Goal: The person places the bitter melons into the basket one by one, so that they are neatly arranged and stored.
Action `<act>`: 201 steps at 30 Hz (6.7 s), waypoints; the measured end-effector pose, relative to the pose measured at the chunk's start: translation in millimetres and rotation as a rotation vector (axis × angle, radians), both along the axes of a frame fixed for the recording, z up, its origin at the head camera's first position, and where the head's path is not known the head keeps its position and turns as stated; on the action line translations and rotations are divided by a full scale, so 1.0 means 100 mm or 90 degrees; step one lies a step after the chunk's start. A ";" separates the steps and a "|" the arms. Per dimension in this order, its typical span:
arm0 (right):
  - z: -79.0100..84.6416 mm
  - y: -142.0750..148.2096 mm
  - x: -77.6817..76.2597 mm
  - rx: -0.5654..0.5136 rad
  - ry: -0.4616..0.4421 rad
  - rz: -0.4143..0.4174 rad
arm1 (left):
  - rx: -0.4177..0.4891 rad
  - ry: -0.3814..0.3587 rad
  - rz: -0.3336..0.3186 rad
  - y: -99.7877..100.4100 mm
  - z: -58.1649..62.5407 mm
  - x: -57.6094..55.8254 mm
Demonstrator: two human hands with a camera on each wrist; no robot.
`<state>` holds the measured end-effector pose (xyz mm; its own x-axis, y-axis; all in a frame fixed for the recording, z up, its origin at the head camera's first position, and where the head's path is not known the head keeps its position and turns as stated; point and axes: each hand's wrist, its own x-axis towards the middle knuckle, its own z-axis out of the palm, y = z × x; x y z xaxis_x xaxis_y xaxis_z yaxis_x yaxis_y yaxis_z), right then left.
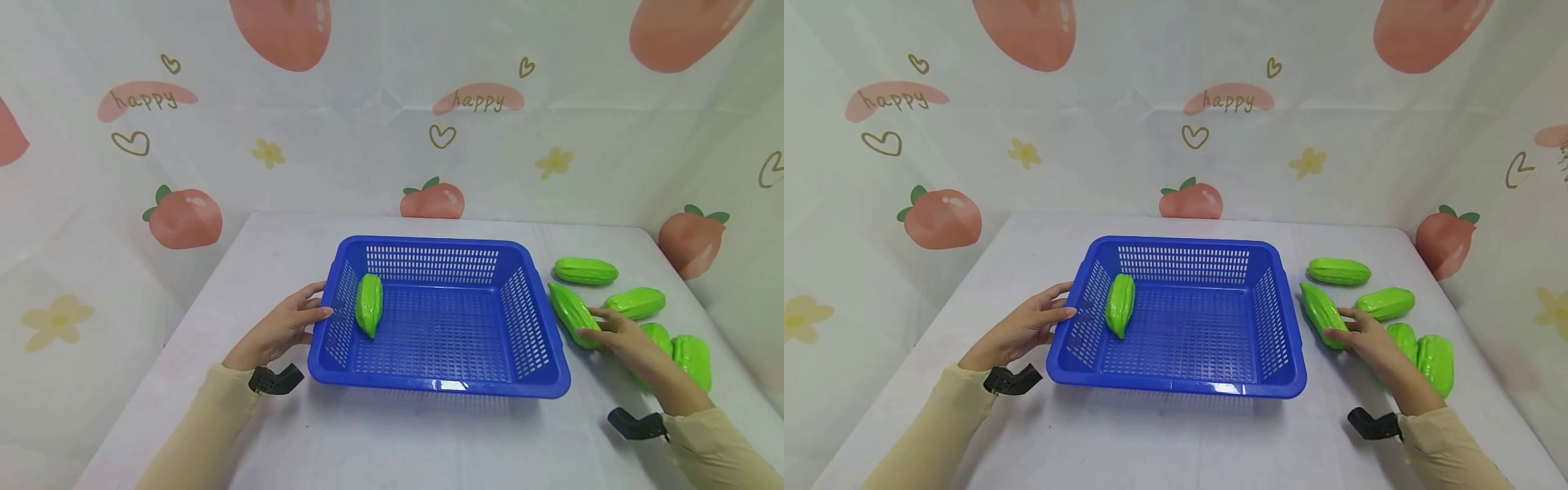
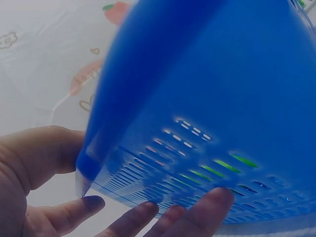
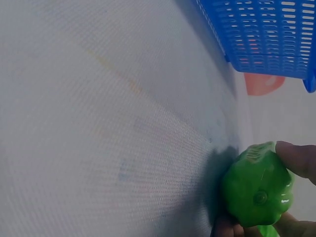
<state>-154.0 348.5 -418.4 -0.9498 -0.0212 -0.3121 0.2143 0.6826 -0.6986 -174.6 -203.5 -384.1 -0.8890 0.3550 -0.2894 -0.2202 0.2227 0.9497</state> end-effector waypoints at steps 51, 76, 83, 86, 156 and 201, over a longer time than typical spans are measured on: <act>0.73 0.21 -0.15 -0.557 0.256 -0.111 | 0.016 -0.009 0.000 0.00 0.03 0.01; 1.41 -0.71 -0.42 -0.565 0.234 0.058 | 0.017 -0.006 -0.013 -0.02 0.02 0.01; 1.42 -1.05 -0.51 -0.538 0.212 0.094 | 0.014 -0.019 0.007 -0.01 -0.02 0.00; 1.39 -1.19 -0.54 -0.512 0.205 0.128 | 0.015 -0.016 0.004 -0.02 -0.02 0.00; 0.22 -2.72 -0.99 -0.333 -0.132 0.074 | 0.022 -0.013 -0.010 -0.02 0.00 -0.02; 0.16 -2.79 -1.00 -0.337 -0.155 0.085 | 0.011 -0.008 -0.005 -0.01 0.02 0.01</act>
<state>-253.8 69.5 -402.7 -0.8306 -0.3472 -0.4354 0.3479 0.2870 -0.8925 -173.8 -204.5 -382.6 -0.8823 0.3673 -0.2943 -0.2305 0.2078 0.9506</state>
